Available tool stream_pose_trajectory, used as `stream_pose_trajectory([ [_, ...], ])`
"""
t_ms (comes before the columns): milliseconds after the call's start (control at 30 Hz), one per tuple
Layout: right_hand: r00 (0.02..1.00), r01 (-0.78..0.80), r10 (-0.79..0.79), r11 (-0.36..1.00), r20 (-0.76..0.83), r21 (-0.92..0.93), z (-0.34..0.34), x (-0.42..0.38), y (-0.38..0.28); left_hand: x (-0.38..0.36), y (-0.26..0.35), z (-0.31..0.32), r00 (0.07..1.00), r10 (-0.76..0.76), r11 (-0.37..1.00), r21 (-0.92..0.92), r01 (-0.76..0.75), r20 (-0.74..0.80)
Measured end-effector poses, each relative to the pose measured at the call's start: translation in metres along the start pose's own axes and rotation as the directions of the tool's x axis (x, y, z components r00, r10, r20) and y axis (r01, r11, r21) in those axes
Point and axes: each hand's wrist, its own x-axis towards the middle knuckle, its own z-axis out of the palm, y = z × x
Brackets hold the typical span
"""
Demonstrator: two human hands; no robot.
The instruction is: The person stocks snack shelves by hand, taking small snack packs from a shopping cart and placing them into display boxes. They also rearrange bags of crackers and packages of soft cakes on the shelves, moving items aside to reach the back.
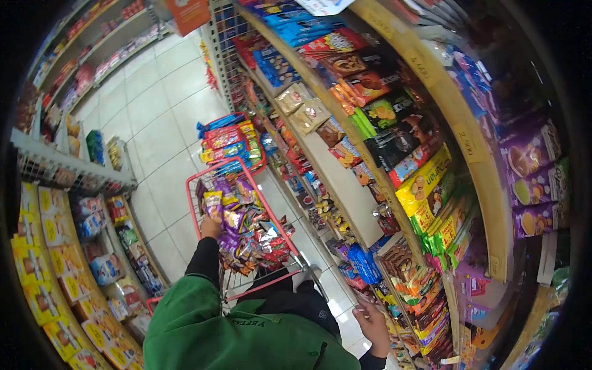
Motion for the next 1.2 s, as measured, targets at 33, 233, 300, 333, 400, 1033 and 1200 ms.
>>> stream_pose_trajectory([
  [33,1.0,-0.013,0.014,1.0,-0.016,0.006,0.0,-0.002,0.003,0.0,0.001,0.003,0.999,-0.017,1.0,0.003,0.017,-0.029],
  [233,0.984,-0.016,0.027,0.998,-0.177,0.067,-0.008,-0.031,0.025,0.006,-0.026,0.059,0.935,-0.023,0.955,-0.269,0.125,0.354],
  [300,0.97,-0.039,0.064,0.993,-0.235,0.109,-0.012,-0.048,0.041,-0.011,-0.017,0.056,0.923,-0.075,0.895,-0.382,0.229,0.377],
  [333,0.963,-0.032,0.063,0.992,-0.263,0.122,-0.015,-0.056,0.052,-0.01,-0.033,0.081,0.949,-0.032,0.763,-0.606,0.225,0.313],
  [400,0.944,-0.011,0.062,0.988,-0.325,0.157,-0.018,-0.072,0.077,-0.026,-0.027,0.093,0.979,-0.07,0.504,-0.84,0.2,0.191],
  [1033,0.774,0.623,-0.457,0.676,-0.439,0.394,-0.063,-0.103,0.081,-0.411,0.235,-0.062,0.239,0.959,0.098,-0.971,0.219,0.151],
  [1200,0.687,0.677,-0.485,0.697,-0.54,0.236,-0.052,-0.098,0.076,-0.465,0.216,-0.059,0.016,0.943,0.325,-0.926,0.194,0.334],
])
